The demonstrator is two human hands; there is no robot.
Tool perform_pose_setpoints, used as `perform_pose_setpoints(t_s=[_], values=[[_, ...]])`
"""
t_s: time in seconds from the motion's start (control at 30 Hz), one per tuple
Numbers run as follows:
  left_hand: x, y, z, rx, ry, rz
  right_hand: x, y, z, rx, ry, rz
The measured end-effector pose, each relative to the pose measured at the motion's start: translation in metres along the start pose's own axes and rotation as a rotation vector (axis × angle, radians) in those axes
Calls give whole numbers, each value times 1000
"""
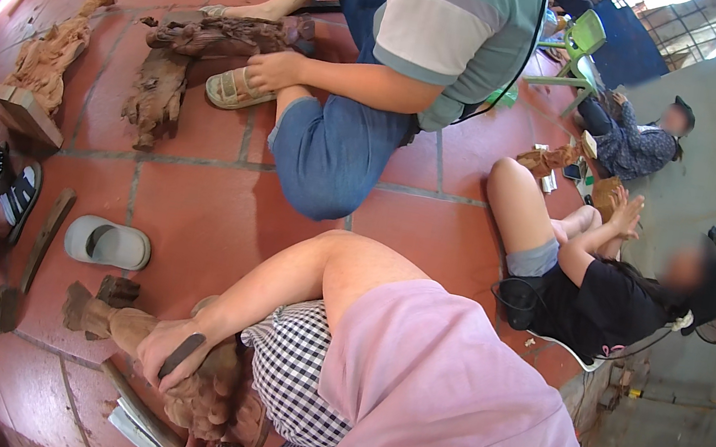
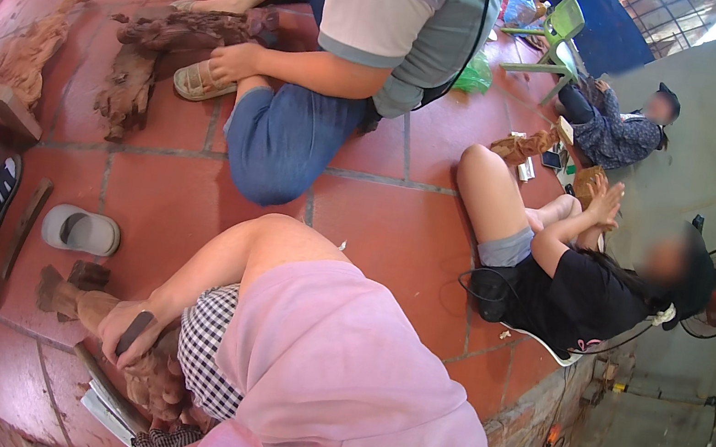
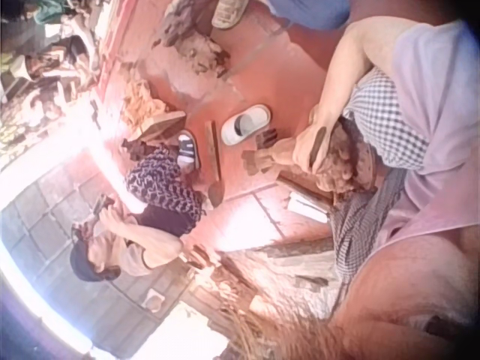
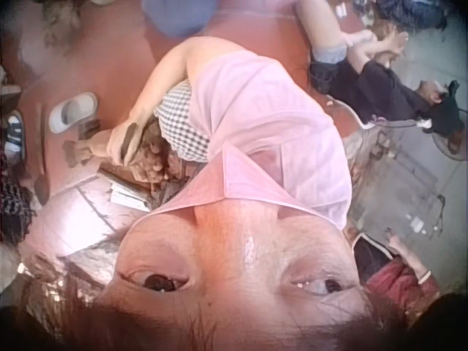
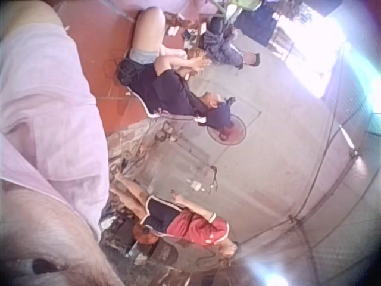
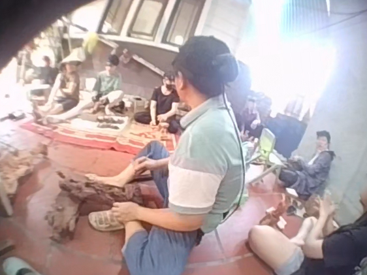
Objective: The person carves a clay sculpture of a seated figure using a metal chisel. They refine the surface and details of the figure's torso and base while seated on the floor.
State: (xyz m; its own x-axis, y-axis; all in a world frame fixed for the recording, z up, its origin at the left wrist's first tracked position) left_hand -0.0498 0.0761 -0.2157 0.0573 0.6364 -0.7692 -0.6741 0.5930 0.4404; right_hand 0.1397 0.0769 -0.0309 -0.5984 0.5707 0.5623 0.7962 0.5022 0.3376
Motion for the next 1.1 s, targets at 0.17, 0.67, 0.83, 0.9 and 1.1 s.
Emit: perform_pose_setpoints(t_s=[0.17, 0.67, 0.83, 0.9, 1.1], values=[[-2, 0, -4, -17, 2, -1, -3, 5, -4, -15, -24, 14], [-9, 12, -15, -51, 22, 28, 0, 11, -10, 24, 4, 14], [-17, 2, -12, -60, 20, 12, -12, 17, -16, 9, -29, 53], [-19, 2, -14, -69, 22, 14, -14, 18, -14, 16, -61, 44], [-31, 16, -29, -160, 19, -11, -2, 26, -20, 87, -13, 121]])
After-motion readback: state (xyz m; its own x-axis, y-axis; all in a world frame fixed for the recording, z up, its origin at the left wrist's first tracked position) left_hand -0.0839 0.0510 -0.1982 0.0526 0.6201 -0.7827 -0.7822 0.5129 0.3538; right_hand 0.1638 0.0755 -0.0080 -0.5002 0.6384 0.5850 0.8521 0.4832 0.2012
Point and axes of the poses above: each hand's wrist, its own x-axis towards the middle knuckle, its own y-axis out of the back of the hand, z = x × y, the point moved 5 cm from there along x, towards the middle knuckle, and after that the axes turned 10 degrees about y, right-handed, at the moved point
